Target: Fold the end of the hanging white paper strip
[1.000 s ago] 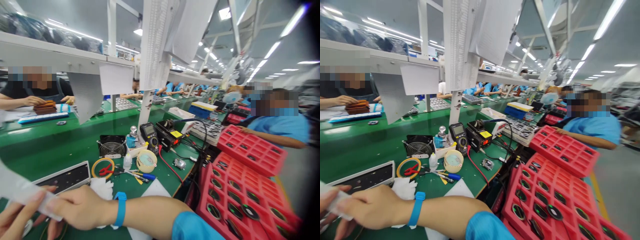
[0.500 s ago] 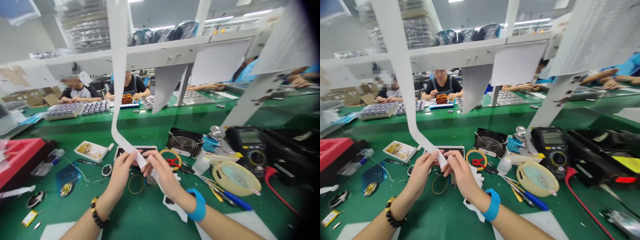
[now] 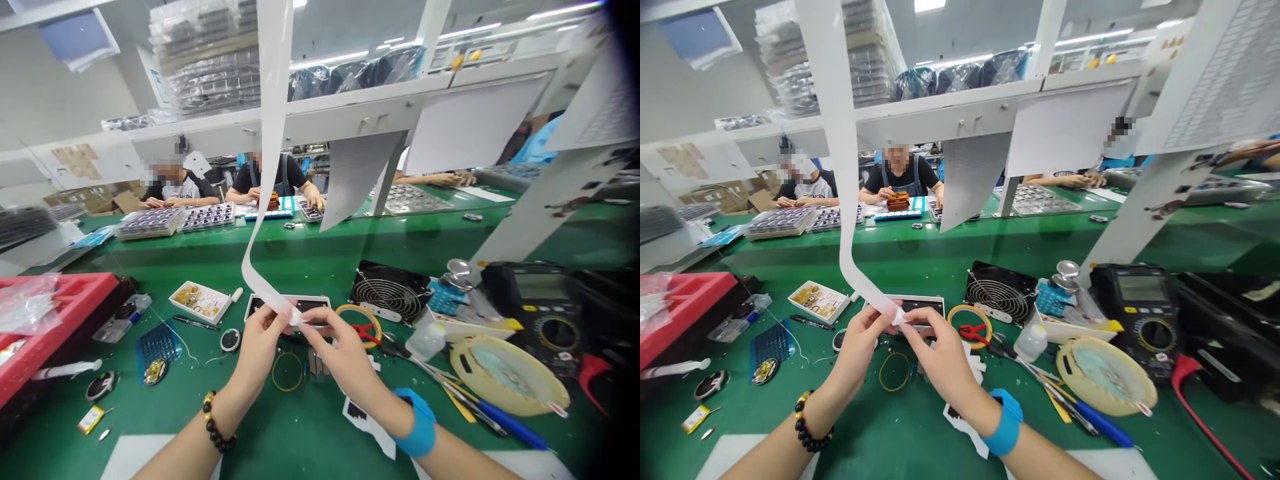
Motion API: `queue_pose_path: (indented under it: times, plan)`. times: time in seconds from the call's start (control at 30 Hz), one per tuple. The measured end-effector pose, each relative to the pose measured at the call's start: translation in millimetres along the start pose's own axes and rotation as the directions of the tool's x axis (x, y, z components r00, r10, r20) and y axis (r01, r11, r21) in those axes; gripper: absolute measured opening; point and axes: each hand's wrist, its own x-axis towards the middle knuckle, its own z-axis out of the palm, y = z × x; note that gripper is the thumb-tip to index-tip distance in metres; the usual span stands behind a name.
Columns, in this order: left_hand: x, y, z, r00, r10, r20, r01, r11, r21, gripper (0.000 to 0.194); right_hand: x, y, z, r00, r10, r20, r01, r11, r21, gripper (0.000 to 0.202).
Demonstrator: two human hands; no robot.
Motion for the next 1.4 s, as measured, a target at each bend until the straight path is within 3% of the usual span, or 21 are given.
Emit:
queue_pose_path:
  times: [0.2,0.83,1.13,1.4]
  plan:
    - [0.6,-1.3,0.3,1.000,-0.013,0.018,0.013,1.000,0.017,0.042,1.5,-2.4,-0.3,1.000,-0.014,0.024,0.013,1.000,0.025,0.021]
    - [-3.3,-0.9,7.8,0.998,-0.022,0.059,0.020,0.999,0.035,0.041,11.2,11.5,-1.4,0.990,0.073,-0.119,-0.057,0.990,0.128,0.034]
    - [-0.6,-4.9,7.4,1.000,-0.013,-0.010,0.013,0.999,0.030,0.049,8.3,13.3,-1.3,0.995,0.087,-0.039,-0.078,0.978,0.191,0.037]
    - [-3.4,-4.4,8.6,1.000,-0.009,0.010,0.009,0.999,0.039,0.046,11.8,15.3,-1.0,0.991,0.106,-0.079,-0.083,0.965,0.248,0.032]
